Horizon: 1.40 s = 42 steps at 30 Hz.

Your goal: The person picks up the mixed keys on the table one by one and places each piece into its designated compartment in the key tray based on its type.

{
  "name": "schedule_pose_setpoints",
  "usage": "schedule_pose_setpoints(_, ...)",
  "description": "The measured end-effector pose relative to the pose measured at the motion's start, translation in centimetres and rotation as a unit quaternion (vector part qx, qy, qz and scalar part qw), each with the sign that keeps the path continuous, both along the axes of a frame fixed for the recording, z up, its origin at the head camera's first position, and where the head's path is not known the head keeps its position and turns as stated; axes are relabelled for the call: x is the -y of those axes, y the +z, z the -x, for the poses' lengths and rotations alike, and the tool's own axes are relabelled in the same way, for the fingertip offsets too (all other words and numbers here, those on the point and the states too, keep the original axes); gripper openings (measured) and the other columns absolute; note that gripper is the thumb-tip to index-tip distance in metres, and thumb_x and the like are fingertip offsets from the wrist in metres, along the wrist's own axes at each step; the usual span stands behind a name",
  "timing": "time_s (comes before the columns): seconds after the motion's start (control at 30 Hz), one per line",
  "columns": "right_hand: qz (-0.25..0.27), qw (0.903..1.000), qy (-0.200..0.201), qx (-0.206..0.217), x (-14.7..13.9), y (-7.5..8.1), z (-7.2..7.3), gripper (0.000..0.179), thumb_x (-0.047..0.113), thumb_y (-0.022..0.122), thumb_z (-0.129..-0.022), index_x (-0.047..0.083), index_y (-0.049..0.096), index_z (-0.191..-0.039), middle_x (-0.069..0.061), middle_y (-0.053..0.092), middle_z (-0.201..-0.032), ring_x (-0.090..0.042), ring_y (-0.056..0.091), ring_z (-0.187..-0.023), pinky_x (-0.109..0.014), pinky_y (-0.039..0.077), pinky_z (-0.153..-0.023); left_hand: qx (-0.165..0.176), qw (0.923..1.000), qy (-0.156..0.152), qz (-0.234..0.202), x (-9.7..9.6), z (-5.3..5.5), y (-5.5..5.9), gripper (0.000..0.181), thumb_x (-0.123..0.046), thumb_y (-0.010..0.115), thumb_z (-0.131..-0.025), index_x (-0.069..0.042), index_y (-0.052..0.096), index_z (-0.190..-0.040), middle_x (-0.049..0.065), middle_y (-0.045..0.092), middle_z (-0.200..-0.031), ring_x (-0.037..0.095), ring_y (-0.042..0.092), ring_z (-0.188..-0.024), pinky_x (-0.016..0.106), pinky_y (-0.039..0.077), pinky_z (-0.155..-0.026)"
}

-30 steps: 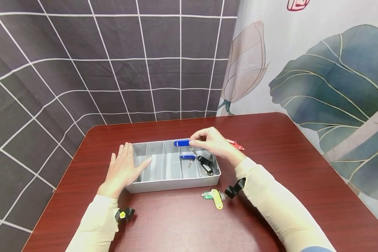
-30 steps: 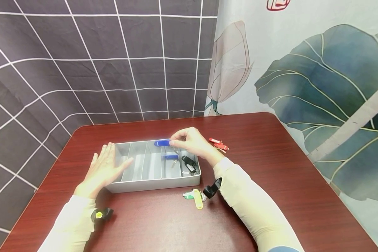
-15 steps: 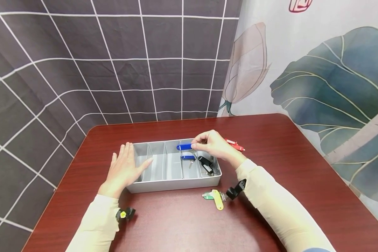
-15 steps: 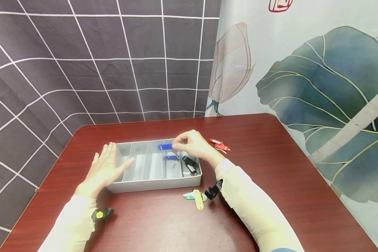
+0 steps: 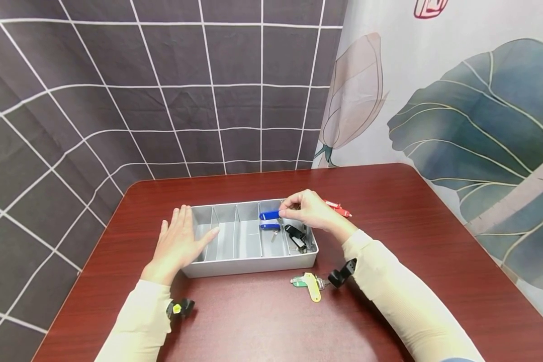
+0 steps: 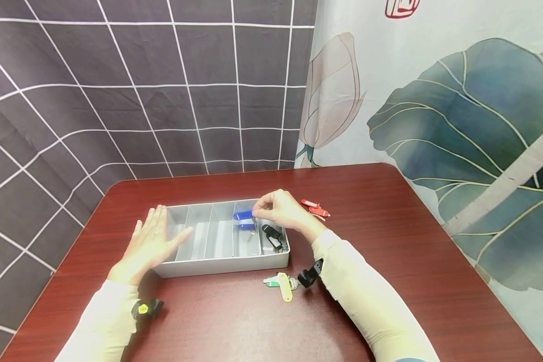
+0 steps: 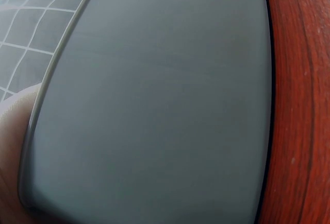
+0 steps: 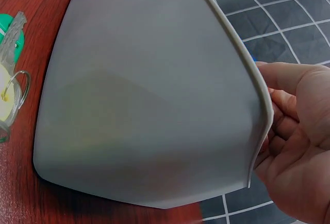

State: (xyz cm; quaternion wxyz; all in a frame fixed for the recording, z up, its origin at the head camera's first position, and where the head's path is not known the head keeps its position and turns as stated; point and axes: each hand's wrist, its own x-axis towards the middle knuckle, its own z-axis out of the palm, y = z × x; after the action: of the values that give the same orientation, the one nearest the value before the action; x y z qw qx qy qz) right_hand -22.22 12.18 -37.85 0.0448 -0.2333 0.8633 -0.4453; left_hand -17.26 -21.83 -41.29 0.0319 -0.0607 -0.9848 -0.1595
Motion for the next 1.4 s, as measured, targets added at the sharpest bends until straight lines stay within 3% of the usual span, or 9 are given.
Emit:
schedule_pose_setpoints(0.23,-0.034,0.9992,0.004,-0.019,0.1,-0.3,0.3,0.005,0.021,0.076,-0.083,0.016,0.076,-0.084,0.009,0.068,-0.073,-0.01,0.054,-0.065,-0.024,0.042,-0.055,0.005,1.0,0.002,0.002,0.0,0.0,0.0,0.117,-0.084,0.036,-0.08,0.005,0.01,-0.151,0.025,0.013,-0.156,0.042,0.008,-0.144,0.063,0.006,-0.111)
schedule_pose_setpoints(0.57,-0.046,0.9985,0.009,-0.029,0.2,-0.5,0.5,0.004,0.02,0.077,-0.083,0.017,0.076,-0.085,0.008,0.067,-0.073,-0.012,0.054,-0.066,-0.025,0.043,-0.056,0.007,1.0,0.003,0.002,0.0,0.0,0.1,0.117,-0.084,0.036,-0.08,0.005,0.008,-0.152,0.025,0.013,-0.157,0.042,0.008,-0.144,0.063,0.006,-0.111)
schedule_pose_setpoints(1.4,-0.032,0.9983,-0.017,-0.045,-0.8,-0.3,0.2,0.005,0.022,0.076,-0.083,0.018,0.076,-0.084,0.009,0.066,-0.071,-0.011,0.053,-0.063,-0.025,0.042,-0.054,0.003,1.0,0.004,0.002,0.0,0.0,0.1,0.118,-0.084,0.035,-0.079,0.006,0.01,-0.151,0.026,0.014,-0.156,0.042,0.008,-0.144,0.063,0.006,-0.111)
